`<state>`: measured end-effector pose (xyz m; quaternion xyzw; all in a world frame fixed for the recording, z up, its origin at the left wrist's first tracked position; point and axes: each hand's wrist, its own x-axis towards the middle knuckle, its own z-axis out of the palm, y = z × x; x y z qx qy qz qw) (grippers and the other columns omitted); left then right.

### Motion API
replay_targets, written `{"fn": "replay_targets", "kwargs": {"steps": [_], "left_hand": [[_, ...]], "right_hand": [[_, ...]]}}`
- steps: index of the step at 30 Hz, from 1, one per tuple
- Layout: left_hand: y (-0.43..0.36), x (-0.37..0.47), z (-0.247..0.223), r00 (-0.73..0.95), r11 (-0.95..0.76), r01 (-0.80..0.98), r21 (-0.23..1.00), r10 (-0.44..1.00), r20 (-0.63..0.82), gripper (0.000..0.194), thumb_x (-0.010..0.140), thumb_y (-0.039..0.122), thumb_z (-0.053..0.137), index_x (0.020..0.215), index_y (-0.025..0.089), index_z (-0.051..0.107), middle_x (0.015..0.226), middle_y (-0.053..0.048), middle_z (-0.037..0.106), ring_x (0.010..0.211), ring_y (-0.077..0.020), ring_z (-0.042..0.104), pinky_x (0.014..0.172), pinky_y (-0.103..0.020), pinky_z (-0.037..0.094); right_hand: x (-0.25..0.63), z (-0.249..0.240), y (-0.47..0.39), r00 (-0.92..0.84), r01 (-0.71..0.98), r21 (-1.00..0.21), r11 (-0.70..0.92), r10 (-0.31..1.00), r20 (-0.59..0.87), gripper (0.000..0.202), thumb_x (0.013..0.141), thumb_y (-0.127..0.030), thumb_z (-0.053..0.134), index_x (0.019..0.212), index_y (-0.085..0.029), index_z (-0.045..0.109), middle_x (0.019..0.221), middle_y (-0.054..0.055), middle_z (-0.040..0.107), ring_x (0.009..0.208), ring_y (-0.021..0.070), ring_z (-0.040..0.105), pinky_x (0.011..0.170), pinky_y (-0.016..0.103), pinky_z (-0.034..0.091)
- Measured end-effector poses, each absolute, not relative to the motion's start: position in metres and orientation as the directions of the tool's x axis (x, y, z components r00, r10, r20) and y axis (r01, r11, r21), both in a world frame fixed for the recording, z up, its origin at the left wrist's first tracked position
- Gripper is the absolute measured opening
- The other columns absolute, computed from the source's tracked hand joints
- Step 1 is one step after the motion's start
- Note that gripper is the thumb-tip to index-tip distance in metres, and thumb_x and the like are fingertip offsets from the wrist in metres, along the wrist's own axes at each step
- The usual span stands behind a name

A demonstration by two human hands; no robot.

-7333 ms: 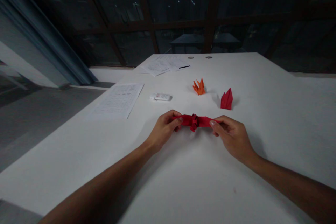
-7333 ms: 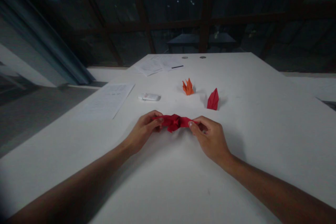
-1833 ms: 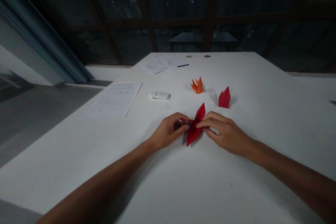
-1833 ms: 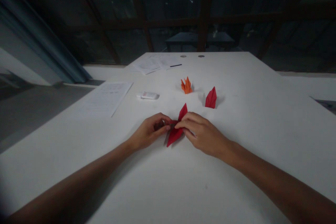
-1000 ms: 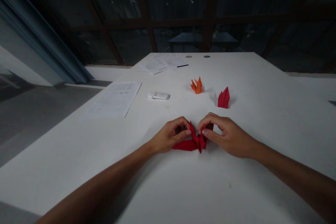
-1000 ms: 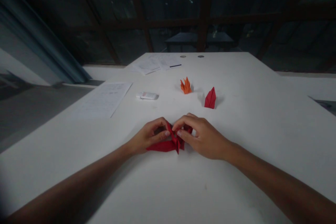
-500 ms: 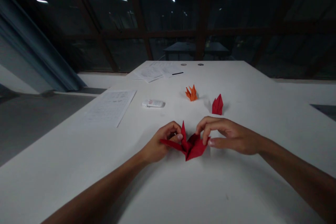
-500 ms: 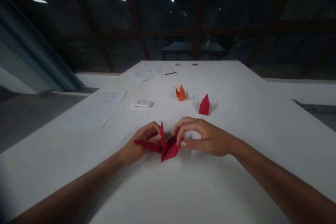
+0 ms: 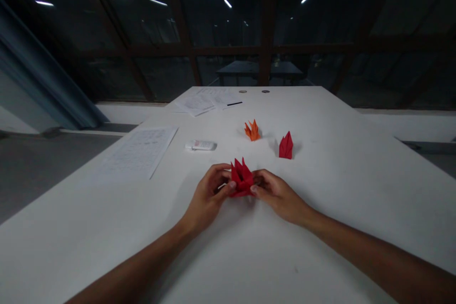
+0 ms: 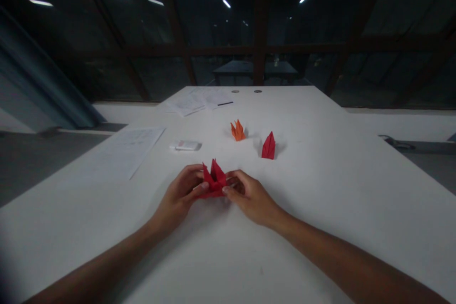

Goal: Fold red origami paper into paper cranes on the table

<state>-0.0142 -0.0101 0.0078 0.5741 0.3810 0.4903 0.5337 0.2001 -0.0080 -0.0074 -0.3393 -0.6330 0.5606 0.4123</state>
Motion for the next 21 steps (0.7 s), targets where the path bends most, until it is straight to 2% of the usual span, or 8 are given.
{"fn": "replay_targets", "kwargs": {"steps": [3,5,9,11,14,17,21], "left_hand": [[-0.012,-0.014,0.006,0.263,-0.117,-0.042,0.992,0.957,0.124,0.035,0.089,0.029,0.072,0.118,0.023,0.054,0.105,-0.005,0.068,0.097,-0.0182,0.065,0.082,-0.031,0.053],[-0.012,-0.015,0.006,0.277,-0.104,-0.014,0.994,0.955,0.104,0.032,0.089,0.031,0.072,0.115,0.022,0.055,0.104,-0.005,0.067,0.096,-0.0188,0.065,0.08,-0.031,0.054],[-0.016,-0.017,0.009,0.289,-0.14,0.088,0.986,0.951,0.109,0.028,0.092,0.032,0.068,0.114,0.022,0.054,0.101,-0.004,0.064,0.095,-0.0185,0.064,0.084,-0.034,0.054],[-0.018,-0.016,0.011,0.31,-0.183,0.15,0.971,0.942,0.13,0.029,0.093,0.032,0.065,0.117,0.022,0.054,0.103,-0.005,0.064,0.094,-0.0188,0.065,0.085,-0.035,0.054],[-0.022,-0.013,0.013,0.324,-0.248,0.222,0.943,0.931,0.169,0.029,0.095,0.033,0.063,0.12,0.022,0.053,0.099,-0.004,0.065,0.092,-0.0186,0.064,0.085,-0.036,0.053],[-0.024,-0.011,0.014,0.349,-0.259,0.237,0.936,0.922,0.167,0.031,0.096,0.034,0.061,0.123,0.022,0.053,0.096,-0.004,0.066,0.089,-0.0181,0.064,0.083,-0.035,0.053],[-0.027,-0.01,0.015,0.414,-0.189,0.135,0.973,0.903,0.118,0.038,0.096,0.034,0.062,0.131,0.025,0.051,0.093,-0.002,0.065,0.086,-0.0173,0.063,0.08,-0.033,0.051]], "right_hand": [[0.199,-0.012,-0.011,-0.389,-0.107,-0.99,0.095,0.912,0.129,0.029,0.096,-0.036,0.061,0.121,-0.023,0.053,0.101,0.004,0.066,0.091,0.0183,0.066,0.088,0.038,0.053],[0.198,-0.016,-0.012,-0.377,-0.113,-0.986,0.119,0.914,0.153,0.032,0.097,-0.036,0.06,0.125,-0.024,0.051,0.105,0.005,0.066,0.092,0.0185,0.067,0.086,0.037,0.053],[0.199,-0.011,-0.015,-0.345,0.032,-0.972,0.234,0.915,0.209,0.027,0.099,-0.036,0.057,0.124,-0.025,0.057,0.108,0.006,0.065,0.088,0.0176,0.065,0.079,0.033,0.054],[0.202,-0.004,-0.016,-0.317,0.11,-0.927,0.358,0.897,0.309,0.025,0.098,-0.033,0.058,0.121,-0.024,0.059,0.113,0.007,0.063,0.089,0.018,0.063,0.08,0.034,0.054],[0.211,0.009,-0.015,-0.288,0.181,-0.784,0.594,0.794,0.535,0.029,0.094,-0.022,0.06,0.123,-0.025,0.062,0.123,0.01,0.058,0.104,0.0217,0.06,0.093,0.039,0.052],[0.222,0.02,-0.01,-0.343,0.214,-0.666,0.715,0.693,0.634,0.036,0.096,-0.014,0.054,0.129,-0.027,0.061,0.12,0.009,0.062,0.117,0.0232,0.057,0.102,0.044,0.048],[0.23,0.031,-0.004,-0.499,0.187,-0.658,0.729,0.647,0.576,0.042,0.094,-0.007,0.051,0.128,-0.029,0.063,0.117,0.006,0.068,0.109,0.019,0.063,0.097,0.039,0.052]]}}
